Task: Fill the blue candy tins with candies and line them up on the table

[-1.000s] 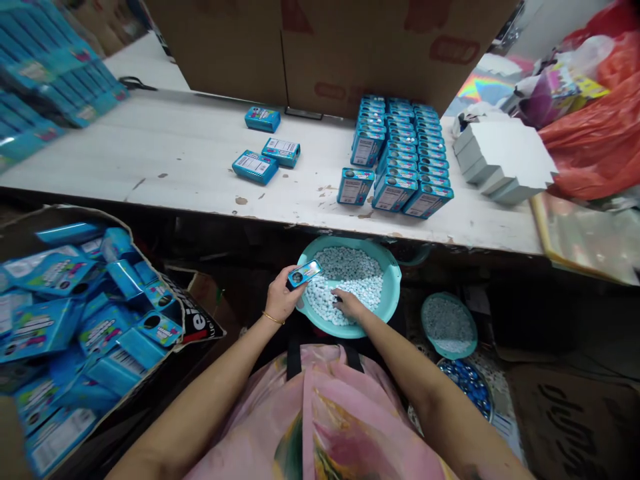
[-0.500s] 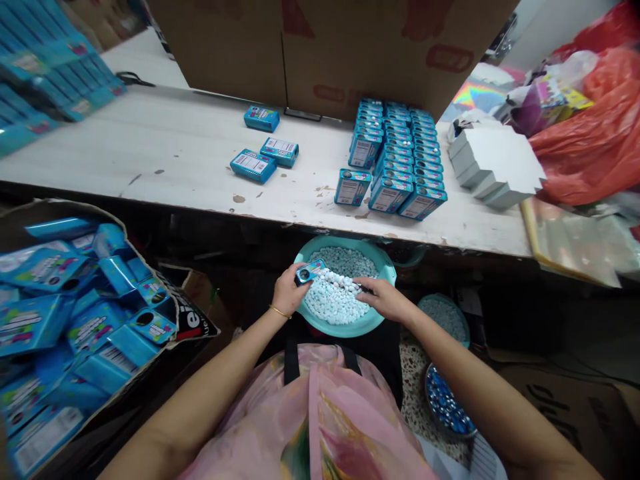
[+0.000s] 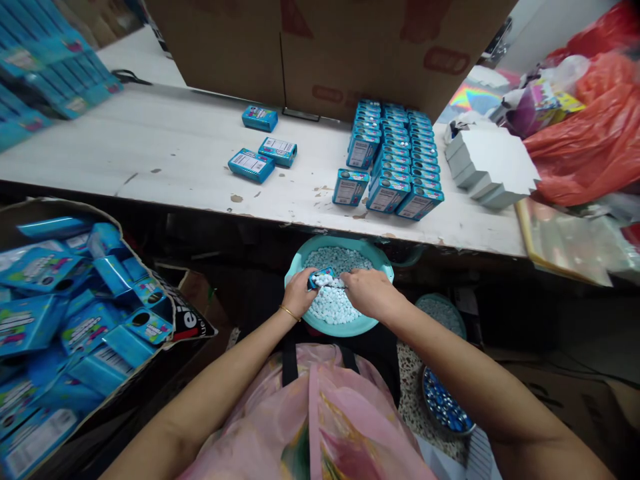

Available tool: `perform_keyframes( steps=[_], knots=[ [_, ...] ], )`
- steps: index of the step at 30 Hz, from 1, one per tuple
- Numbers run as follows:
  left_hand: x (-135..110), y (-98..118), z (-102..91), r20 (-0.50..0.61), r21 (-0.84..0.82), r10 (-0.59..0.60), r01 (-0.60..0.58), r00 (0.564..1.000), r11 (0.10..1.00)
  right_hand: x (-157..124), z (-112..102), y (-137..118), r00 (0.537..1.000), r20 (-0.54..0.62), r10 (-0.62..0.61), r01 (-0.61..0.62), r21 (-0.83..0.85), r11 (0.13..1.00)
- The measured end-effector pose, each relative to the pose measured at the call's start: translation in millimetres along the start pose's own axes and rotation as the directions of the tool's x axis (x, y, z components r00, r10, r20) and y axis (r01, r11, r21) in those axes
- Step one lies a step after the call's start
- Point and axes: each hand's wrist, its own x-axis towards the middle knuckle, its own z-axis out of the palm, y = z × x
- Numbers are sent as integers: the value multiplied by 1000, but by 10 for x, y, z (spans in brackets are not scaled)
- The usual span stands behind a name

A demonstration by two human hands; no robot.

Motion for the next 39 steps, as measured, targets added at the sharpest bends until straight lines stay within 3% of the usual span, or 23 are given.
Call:
perform_keyframes(
  steps=[7, 13, 17, 20, 23, 28, 32, 35, 39],
  knots=[
    [33, -40, 26, -28, -85, 19, -22, 999, 996, -37, -88, -77, 1000, -3, 15, -15, -24, 1000],
    [4, -55, -51, -67, -236, -14, -2, 998, 972, -184, -23, 180, 997, -73, 33, -30, 37, 999],
    [-71, -36, -154, -97, -282, -11, -17, 995, 959, -233, 321, 479, 988, -92, 128, -118, 100, 988],
    [-106, 13, -250, -132, -205, 64, -90, 989, 975, -175, 687, 594, 982, -29, 189, -183, 149, 972],
    [-87, 83, -370, -100, -92, 171, -180, 980, 979, -103, 984, 574, 980, 26, 200, -200, 217, 955],
    [26, 200, -577, -83, -1, 208, -209, 974, 978, -63, 1231, 501, 983, 52, 177, -184, 309, 933],
    [61, 258, -630, -38, 9, 240, -239, 970, 971, 27, 1386, 523, 983, 46, 180, -185, 293, 938],
    [30, 235, -588, -49, -51, 167, -169, 985, 984, 224, 1515, 438, 976, 84, 200, -216, 285, 934],
    [-50, 88, -568, -109, -125, -1, -12, 994, 992, 539, 1651, 164, 988, 97, 124, -152, 383, 911]
  ],
)
